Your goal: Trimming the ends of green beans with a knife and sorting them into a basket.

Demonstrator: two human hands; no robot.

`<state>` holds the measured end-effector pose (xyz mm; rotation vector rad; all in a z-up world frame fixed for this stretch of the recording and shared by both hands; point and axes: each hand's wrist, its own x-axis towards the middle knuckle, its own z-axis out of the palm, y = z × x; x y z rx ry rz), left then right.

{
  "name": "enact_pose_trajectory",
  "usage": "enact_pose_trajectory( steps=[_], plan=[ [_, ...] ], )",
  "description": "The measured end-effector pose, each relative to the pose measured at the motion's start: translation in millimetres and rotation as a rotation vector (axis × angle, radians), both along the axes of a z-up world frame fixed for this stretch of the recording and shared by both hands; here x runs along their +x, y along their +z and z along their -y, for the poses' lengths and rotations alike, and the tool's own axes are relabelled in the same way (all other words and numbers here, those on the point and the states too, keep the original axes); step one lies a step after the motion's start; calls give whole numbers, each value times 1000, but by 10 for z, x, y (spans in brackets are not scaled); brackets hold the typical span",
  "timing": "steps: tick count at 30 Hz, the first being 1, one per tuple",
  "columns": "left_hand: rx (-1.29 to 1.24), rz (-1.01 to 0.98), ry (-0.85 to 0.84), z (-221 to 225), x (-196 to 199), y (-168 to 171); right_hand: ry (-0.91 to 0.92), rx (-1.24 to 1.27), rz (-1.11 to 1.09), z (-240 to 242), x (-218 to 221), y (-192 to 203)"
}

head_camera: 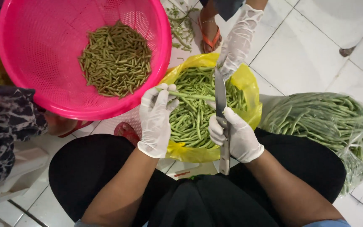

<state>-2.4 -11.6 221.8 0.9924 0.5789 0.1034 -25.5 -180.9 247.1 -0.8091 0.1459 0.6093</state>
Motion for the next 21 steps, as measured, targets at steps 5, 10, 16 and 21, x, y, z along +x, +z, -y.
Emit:
enact_pose_trajectory(
  steps=[5, 10, 16, 21],
  plan=[
    [-21, -64, -129, 42, -80, 83, -113, -147, 75, 161, 3, -485],
    [228, 16, -449, -160, -136, -375, -202, -262, 110, 259, 30, -405],
    [811, 177, -552, -141, -116, -191, -58, -495, 350, 278, -9, -95],
    [335, 0, -719, 169, -215, -220, 10, -466, 333, 296, -104, -415]
  ],
)
